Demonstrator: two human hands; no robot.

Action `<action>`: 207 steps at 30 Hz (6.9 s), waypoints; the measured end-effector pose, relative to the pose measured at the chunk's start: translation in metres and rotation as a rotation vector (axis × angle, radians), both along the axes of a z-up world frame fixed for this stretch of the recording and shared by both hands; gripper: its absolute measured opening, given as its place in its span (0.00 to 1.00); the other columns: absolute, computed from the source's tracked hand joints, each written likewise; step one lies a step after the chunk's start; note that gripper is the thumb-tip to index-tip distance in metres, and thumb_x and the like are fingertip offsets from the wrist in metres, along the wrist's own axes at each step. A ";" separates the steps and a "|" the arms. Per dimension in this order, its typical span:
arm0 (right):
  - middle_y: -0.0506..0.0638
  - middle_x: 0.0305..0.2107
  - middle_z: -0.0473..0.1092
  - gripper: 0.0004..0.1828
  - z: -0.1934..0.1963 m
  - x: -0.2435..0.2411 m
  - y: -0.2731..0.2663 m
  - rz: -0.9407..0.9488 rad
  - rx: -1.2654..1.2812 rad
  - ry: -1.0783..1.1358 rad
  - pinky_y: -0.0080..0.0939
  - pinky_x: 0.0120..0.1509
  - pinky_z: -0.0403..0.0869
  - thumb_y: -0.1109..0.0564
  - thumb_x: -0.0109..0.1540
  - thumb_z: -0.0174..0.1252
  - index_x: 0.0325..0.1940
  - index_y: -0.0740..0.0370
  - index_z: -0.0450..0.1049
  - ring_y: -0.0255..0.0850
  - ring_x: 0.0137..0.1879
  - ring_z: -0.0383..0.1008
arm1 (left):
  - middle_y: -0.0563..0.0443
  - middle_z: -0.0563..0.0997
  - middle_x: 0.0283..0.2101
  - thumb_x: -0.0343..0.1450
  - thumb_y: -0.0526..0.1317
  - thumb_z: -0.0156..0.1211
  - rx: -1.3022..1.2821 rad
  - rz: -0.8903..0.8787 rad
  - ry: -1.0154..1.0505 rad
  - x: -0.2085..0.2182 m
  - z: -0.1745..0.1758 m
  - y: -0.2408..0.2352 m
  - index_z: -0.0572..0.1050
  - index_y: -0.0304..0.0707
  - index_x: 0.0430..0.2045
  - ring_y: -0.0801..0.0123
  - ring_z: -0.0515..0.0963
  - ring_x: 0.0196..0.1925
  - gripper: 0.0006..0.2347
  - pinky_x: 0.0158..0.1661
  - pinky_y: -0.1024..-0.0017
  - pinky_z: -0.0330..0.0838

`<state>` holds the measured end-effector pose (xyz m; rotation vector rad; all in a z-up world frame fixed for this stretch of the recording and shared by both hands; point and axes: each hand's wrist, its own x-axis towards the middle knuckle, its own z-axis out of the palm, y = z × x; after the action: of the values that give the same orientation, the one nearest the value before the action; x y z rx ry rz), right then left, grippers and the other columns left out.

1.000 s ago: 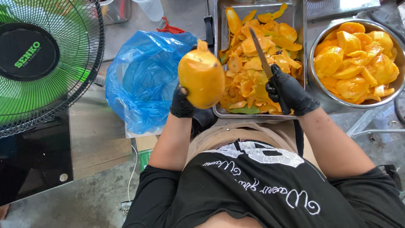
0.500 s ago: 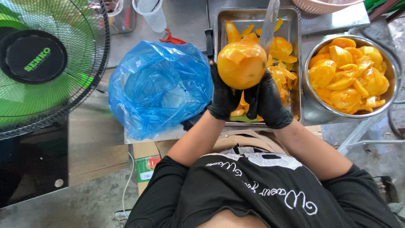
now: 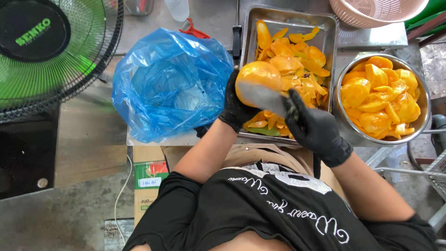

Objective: The person peels mangoes using a knife and cuts the fruit into slices, placing the slices into a metal bowl.

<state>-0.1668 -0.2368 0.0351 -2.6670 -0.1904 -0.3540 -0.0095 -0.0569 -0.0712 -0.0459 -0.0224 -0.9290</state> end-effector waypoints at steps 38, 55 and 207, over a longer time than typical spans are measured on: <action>0.58 0.17 0.71 0.41 0.037 0.020 0.009 0.055 -0.243 0.246 0.57 0.28 0.71 0.41 0.63 0.56 0.79 0.44 0.53 0.58 0.22 0.73 | 0.40 0.76 0.61 0.74 0.42 0.64 0.205 0.121 -0.508 0.015 -0.015 0.014 0.65 0.32 0.66 0.55 0.79 0.61 0.26 0.62 0.57 0.73; 0.66 0.28 0.75 0.41 0.034 0.032 0.004 0.044 0.016 0.500 0.60 0.38 0.72 0.45 0.66 0.50 0.81 0.40 0.42 0.64 0.32 0.76 | 0.38 0.78 0.58 0.70 0.38 0.68 0.317 -0.003 -0.350 0.020 -0.098 0.017 0.65 0.25 0.64 0.55 0.80 0.60 0.28 0.61 0.58 0.74; 0.67 0.40 0.76 0.37 -0.003 0.030 -0.007 0.188 0.332 0.379 0.56 0.44 0.75 0.46 0.69 0.48 0.82 0.46 0.46 0.64 0.40 0.78 | 0.34 0.73 0.65 0.68 0.48 0.65 0.210 -0.121 -0.139 0.011 -0.140 0.064 0.60 0.29 0.70 0.45 0.75 0.64 0.36 0.66 0.52 0.67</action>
<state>-0.1369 -0.2435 0.0317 -2.3105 -0.2378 0.1679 0.0019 0.0074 -0.2114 0.2144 -0.0514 -1.0497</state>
